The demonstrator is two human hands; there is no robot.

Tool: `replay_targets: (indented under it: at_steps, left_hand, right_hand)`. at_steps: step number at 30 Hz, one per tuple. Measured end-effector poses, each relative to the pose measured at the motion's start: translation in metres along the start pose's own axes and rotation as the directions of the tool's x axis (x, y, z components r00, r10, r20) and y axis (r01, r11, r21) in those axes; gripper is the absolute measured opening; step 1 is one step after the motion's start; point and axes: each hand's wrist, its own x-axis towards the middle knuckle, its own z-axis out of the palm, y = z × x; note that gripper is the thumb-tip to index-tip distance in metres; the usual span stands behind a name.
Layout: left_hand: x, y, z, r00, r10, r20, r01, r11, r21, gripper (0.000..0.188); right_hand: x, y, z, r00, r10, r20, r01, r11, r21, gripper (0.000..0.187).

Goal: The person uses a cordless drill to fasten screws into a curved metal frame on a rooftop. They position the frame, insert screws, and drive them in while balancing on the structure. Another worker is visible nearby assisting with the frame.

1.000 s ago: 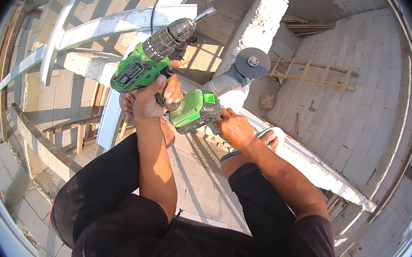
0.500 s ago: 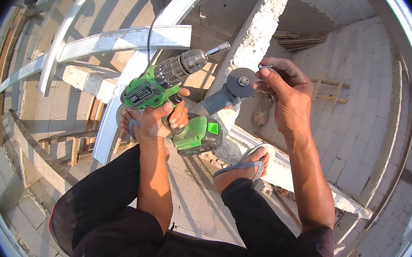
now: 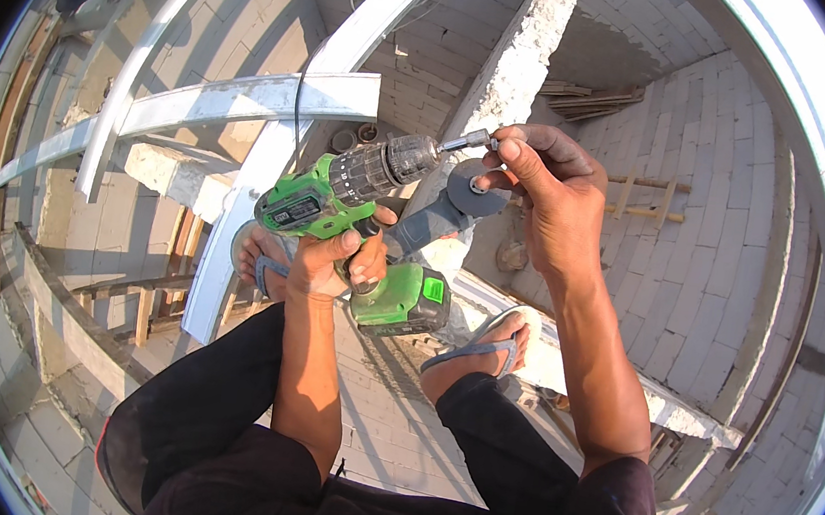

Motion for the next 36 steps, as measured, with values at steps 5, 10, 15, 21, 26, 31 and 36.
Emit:
replay_targets:
  at_steps: [5,10,15,21,26,31,36]
  left_hand:
    - [0.000,0.001,0.001,1.000,-0.004,0.023,0.005,1.000,-0.007,0.049]
    - [-0.002,0.000,-0.003,1.000,-0.011,0.019,0.011,1.000,0.011,0.049]
    - [-0.003,-0.003,-0.005,1.000,-0.015,0.012,0.014,1.000,0.008,0.047]
    - [-0.011,0.012,-0.001,0.996,-0.050,-0.072,0.066,0.969,0.237,0.046]
    - [-0.006,0.022,0.011,0.999,0.037,-0.024,-0.026,0.926,0.377,0.046]
    - [0.003,0.004,0.030,0.974,0.228,-0.002,-0.227,0.968,0.103,0.049]
    - [0.025,0.034,0.012,0.871,0.451,-0.194,-0.426,0.891,0.159,0.048]
  right_hand:
    - [-0.007,0.001,0.004,1.000,-0.014,0.024,0.014,1.000,0.002,0.027]
    - [-0.004,0.005,0.006,0.998,-0.051,-0.032,0.056,0.986,0.158,0.030]
    - [-0.002,0.010,0.002,0.999,0.040,0.008,-0.041,0.995,0.090,0.021]
    - [0.007,-0.001,-0.005,0.998,0.043,0.053,-0.031,0.980,-0.196,0.020]
    - [0.006,-0.008,-0.003,0.989,-0.044,0.143,0.041,0.999,0.023,0.031]
    - [0.001,-0.054,0.008,0.942,-0.313,0.118,0.329,0.933,-0.150,0.074]
    - [-0.008,-0.181,0.031,0.384,-0.798,0.464,0.714,-0.062,-0.698,0.051]
